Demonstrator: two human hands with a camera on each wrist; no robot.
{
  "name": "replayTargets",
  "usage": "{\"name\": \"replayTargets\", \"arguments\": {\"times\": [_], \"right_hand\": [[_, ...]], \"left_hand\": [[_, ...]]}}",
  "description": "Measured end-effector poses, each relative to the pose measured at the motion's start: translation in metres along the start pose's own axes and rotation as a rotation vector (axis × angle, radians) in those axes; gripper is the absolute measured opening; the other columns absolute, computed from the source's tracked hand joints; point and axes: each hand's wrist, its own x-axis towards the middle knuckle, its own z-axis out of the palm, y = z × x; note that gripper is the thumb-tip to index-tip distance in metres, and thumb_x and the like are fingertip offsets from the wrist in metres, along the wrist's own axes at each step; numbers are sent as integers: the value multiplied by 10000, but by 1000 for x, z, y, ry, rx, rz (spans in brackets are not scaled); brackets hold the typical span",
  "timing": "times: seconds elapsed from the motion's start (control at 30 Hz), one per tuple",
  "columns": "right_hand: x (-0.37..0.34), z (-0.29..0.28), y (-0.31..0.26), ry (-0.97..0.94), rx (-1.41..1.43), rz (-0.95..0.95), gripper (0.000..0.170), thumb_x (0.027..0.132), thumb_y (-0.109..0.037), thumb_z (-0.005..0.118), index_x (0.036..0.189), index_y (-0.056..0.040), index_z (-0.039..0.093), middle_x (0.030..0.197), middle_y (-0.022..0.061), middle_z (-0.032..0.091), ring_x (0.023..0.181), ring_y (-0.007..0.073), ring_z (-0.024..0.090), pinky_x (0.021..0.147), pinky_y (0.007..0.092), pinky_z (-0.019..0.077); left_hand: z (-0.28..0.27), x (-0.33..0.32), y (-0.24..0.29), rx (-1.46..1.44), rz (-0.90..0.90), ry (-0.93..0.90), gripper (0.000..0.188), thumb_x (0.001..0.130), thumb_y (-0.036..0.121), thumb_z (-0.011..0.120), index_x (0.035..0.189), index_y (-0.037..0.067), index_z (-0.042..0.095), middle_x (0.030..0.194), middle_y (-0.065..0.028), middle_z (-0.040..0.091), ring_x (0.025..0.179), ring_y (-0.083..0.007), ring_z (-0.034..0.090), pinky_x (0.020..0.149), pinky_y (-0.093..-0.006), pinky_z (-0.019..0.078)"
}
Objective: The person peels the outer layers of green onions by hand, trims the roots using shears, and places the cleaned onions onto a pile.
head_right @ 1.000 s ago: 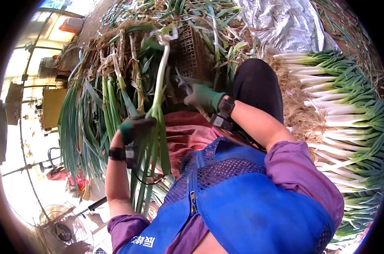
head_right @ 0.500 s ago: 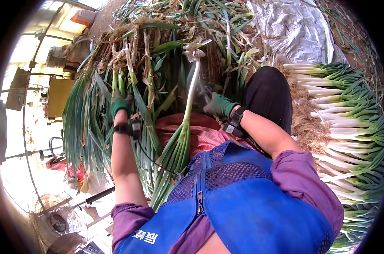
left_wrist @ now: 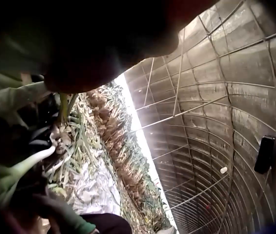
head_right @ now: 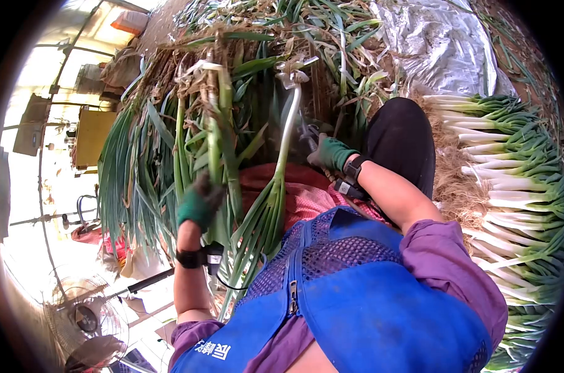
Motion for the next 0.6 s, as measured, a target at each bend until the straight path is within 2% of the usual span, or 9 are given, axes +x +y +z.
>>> {"name": "replayTargets", "arguments": {"times": [0.07,0.1,0.13,0.2,0.27,0.3,0.4,0.5,0.6], "right_hand": [[3,2,2,10,-2,-10,720,744,-313,685,1279,117,466,1095,343,654,1069,435,654,927,445,513],[6,5,5,35,-23,-22,713,749,-306,682,1282,115,465,1087,340,659,1051,430,664,912,441,523],[5,4,6,11,12,-12,710,750,-303,681,1283,113,465,1073,334,664,1029,427,673,895,441,530],[3,2,5,-36,80,0,704,752,-296,679,1287,109,463,1045,323,675,986,420,689,863,442,544],[7,6,9,3,86,-4,673,720,-315,715,1218,88,506,996,306,680,949,404,694,831,439,544],[8,8,12,23,89,-3,658,704,-325,733,1183,77,527,971,298,683,931,396,697,815,438,543],[7,7,13,71,56,-52,642,705,-332,735,1166,70,542,957,288,686,936,391,697,812,444,541],[2,3,8,43,90,9,642,705,-345,742,1151,76,553,973,288,689,948,394,694,819,439,538],[9,8,16,70,29,-59,676,701,-369,757,1160,84,554,999,293,686,978,400,688,841,428,534]], "left_hand": [[19,-4,-8,58,187,-112,605,814,509,712,1262,110,638,1081,-208,695,1047,-374,656,911,-454,509],[22,-2,7,-25,45,12,618,791,527,729,1223,92,657,1163,-211,665,1138,-377,614,962,-456,483],[25,13,14,-164,144,151,633,784,527,732,1225,81,644,1213,-218,634,1133,-389,605,973,-478,469],[38,46,20,-76,136,332,668,774,544,734,1245,86,615,1239,-212,620,1122,-396,598,964,-495,470],[47,71,47,133,54,228,704,798,502,738,1306,44,572,1248,-252,615,1130,-395,615,952,-456,503],[57,80,56,310,36,160,712,795,505,734,1282,23,538,1259,-287,588,1113,-428,608,951,-469,502],[76,102,73,369,-45,163,688,788,502,730,1221,3,538,1264,-284,582,1099,-446,604,938,-477,508],[71,98,76,196,-17,79,613,774,432,751,1159,-1,550,1127,-272,634,1038,-437,626,882,-489,517],[63,61,91,117,79,57,561,752,379,754,1146,33,555,1052,-270,650,992,-430,637,853,-502,512]]}}
